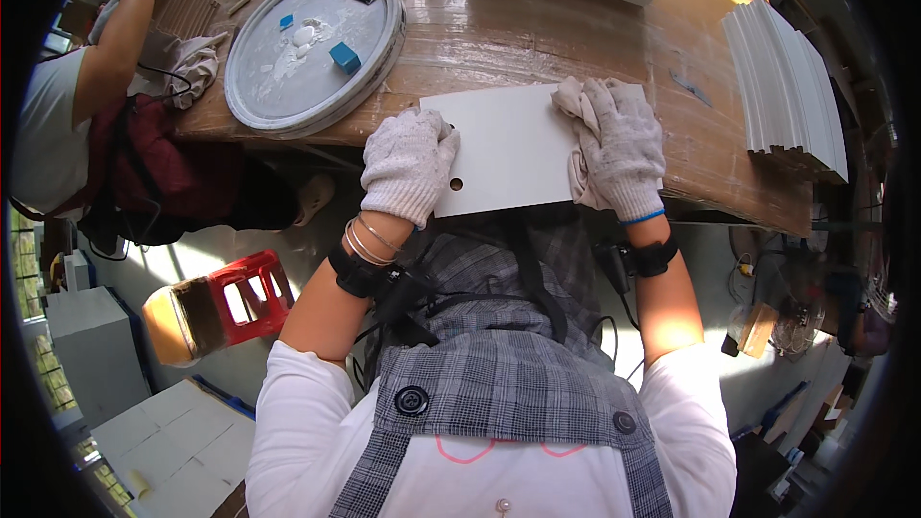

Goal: Cleaning and buffing white furniture panels with a cloth and a blue applicator sponge.

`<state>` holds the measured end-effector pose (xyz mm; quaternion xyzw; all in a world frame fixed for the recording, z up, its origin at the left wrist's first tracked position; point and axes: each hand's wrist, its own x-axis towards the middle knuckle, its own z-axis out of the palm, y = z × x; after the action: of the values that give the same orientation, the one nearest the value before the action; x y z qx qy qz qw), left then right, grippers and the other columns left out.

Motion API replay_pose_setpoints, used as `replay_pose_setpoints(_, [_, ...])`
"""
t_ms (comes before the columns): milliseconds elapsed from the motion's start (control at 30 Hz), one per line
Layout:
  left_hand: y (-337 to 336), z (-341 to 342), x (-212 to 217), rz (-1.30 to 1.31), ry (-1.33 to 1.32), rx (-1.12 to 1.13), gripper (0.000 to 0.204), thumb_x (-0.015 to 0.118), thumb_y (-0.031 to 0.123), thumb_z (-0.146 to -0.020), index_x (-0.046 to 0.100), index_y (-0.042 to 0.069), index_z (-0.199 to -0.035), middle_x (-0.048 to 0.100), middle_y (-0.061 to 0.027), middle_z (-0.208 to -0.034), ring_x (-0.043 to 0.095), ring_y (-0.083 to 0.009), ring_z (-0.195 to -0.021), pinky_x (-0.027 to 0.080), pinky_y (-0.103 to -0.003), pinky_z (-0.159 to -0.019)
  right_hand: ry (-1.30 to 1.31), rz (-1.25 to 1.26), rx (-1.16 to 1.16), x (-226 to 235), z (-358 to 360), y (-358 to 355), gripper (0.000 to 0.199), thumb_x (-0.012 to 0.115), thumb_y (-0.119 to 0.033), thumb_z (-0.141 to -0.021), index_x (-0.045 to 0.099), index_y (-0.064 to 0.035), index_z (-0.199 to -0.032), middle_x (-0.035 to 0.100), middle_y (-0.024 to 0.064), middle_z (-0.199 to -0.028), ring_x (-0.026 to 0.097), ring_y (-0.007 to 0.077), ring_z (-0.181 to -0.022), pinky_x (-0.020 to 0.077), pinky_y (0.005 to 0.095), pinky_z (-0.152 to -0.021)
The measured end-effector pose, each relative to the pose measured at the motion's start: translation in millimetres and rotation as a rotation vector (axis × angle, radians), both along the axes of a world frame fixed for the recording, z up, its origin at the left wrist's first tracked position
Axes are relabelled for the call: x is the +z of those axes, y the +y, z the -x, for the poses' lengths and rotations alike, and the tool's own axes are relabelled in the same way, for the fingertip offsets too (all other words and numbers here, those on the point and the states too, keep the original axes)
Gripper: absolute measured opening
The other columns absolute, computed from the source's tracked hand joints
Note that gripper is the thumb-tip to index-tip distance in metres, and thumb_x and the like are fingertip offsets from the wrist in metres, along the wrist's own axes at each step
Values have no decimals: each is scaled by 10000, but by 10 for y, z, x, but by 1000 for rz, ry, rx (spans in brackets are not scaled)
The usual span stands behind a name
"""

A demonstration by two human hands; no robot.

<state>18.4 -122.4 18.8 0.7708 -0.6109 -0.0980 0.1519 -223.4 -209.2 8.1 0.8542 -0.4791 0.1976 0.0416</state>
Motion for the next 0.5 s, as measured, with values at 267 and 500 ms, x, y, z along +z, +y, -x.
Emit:
replay_pose_setpoints(267, [5,85,20,-5,-12,0,230,632,275,-824,661,47,-824,637,-145,-857,601,-324,-885,463,-420,-813,-41,-7,-1,-16,-12,-4,483,661,-225,-788,548,-115,-1244,549,138,-1190,504,323,-1134,418,429,-930])
replay_pose_setpoints(500, [-13,49,-9,-4,-13,29,244,626,287,-836,664,46,-835,641,-145,-865,602,-329,-896,461,-424,-818,-37,15,-12,-23,-6,12,477,654,-231,-793,549,-129,-1246,544,128,-1193,504,320,-1132,417,425,-929])
